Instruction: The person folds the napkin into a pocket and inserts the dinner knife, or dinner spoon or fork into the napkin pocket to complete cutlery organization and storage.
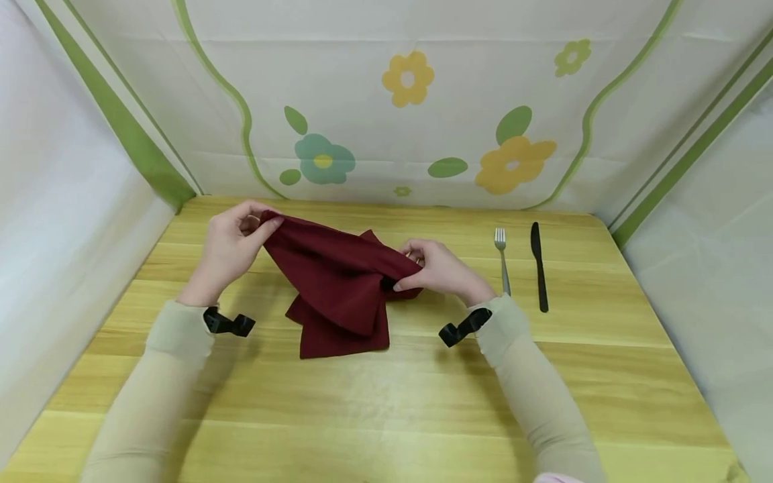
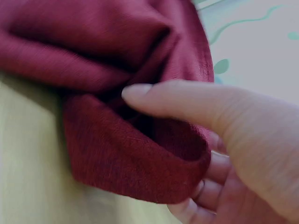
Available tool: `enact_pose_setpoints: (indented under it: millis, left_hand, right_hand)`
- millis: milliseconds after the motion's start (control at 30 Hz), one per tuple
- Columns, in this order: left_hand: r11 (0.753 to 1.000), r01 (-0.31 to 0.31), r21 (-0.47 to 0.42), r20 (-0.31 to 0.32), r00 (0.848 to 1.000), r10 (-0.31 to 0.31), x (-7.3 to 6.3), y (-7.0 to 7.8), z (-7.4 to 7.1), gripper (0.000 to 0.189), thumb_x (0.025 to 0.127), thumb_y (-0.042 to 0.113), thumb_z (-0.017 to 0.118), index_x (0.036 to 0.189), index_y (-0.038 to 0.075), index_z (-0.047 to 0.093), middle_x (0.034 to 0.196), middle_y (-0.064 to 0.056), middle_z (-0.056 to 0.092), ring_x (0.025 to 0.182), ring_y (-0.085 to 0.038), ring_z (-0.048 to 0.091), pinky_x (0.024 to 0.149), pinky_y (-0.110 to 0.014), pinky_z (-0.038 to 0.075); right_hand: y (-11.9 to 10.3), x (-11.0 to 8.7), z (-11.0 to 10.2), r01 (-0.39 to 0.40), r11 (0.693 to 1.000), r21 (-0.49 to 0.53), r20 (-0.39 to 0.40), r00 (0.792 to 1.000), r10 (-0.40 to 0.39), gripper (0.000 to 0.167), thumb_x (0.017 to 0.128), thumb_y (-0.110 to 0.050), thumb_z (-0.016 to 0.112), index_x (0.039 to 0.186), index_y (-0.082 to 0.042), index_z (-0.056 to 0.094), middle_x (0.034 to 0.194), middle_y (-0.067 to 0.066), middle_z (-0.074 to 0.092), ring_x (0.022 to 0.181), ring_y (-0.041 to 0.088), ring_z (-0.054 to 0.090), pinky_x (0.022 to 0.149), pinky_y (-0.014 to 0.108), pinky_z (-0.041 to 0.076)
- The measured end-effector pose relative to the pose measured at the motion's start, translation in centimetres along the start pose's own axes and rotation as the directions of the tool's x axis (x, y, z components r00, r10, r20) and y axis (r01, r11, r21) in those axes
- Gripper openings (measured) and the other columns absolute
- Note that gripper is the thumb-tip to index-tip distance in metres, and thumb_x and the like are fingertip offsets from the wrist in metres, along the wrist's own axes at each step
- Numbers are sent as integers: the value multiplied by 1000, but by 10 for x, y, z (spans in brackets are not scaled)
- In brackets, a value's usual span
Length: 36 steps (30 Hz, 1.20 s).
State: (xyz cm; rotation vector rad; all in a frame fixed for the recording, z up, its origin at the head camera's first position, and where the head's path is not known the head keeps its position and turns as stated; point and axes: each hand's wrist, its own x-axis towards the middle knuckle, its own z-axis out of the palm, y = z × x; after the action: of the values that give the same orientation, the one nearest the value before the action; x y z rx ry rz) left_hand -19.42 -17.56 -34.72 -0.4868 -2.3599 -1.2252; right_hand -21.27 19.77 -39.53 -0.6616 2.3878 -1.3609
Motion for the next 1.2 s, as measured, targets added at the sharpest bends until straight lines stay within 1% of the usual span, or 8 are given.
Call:
enact_pose_setpoints:
  millis: [233,367,467,667,867,967,1100,1200]
  left_hand:
    - [987,59,-149,-102,992,-74,2,-2,-3,15,101,14,67,108,3,73,99,-7,70,69,-10,69,54,-20,48]
    - [974,110,-198,-117,984,-135,0,-9,-7,20,102,14,65,111,-2,71,102,-9,66,68,-9,69,52,-19,49]
    - [968,128,-217,-131,979,-159,-1,-12,-10,22,102,15,64,112,-4,70,102,-10,64,67,-9,69,52,-20,49]
    - [967,120,-225,-179,971,-162,0,-13,-16,25,103,16,62,113,-6,69,101,-7,63,70,-7,69,59,-20,55]
    - [962,120,-243,-271,944,-187,5,-13,-27,23,102,13,64,113,-6,69,99,-3,62,65,-6,66,60,-18,55]
    - [959,142,-245,-323,921,-219,7,-14,-35,24,101,13,64,113,-7,69,97,1,62,69,-7,64,61,-17,53]
    - [950,183,-253,-409,870,-277,9,-19,-48,18,100,12,66,107,-3,71,91,6,61,80,-7,59,65,-16,50]
    - [941,215,-262,-414,855,-311,7,-23,-55,13,99,12,67,104,0,72,88,8,62,86,-8,57,67,-17,49]
  right_hand:
    - [25,-7,4,-65,993,-95,-67,996,59,19,85,-20,85,93,-7,73,83,4,68,73,18,57,64,28,45]
    - [27,-16,-3,-88,994,59,8,996,88,25,93,-28,78,89,-5,69,86,14,66,77,21,54,68,31,42]
    - [22,-23,-14,-105,976,193,111,990,85,27,93,-20,78,94,-1,59,94,19,68,86,24,61,76,34,43]
    - [6,-42,-44,-63,971,229,244,970,6,32,87,-4,81,106,3,56,97,18,73,91,32,71,81,34,56]
    - [-10,-68,-78,-27,1000,12,217,976,24,12,93,-15,78,94,-5,70,78,3,62,70,17,56,67,29,49]
    - [-13,-80,-93,9,996,-85,224,975,10,8,92,-14,78,89,-9,73,79,3,65,73,18,61,67,30,49]
    - [-14,-95,-108,33,988,-152,215,977,1,5,91,-10,79,90,-13,75,86,5,71,87,22,67,76,29,50]
    - [-15,-104,-114,5,987,-162,188,982,26,2,95,-10,74,96,-11,74,89,5,71,90,20,63,78,27,48]
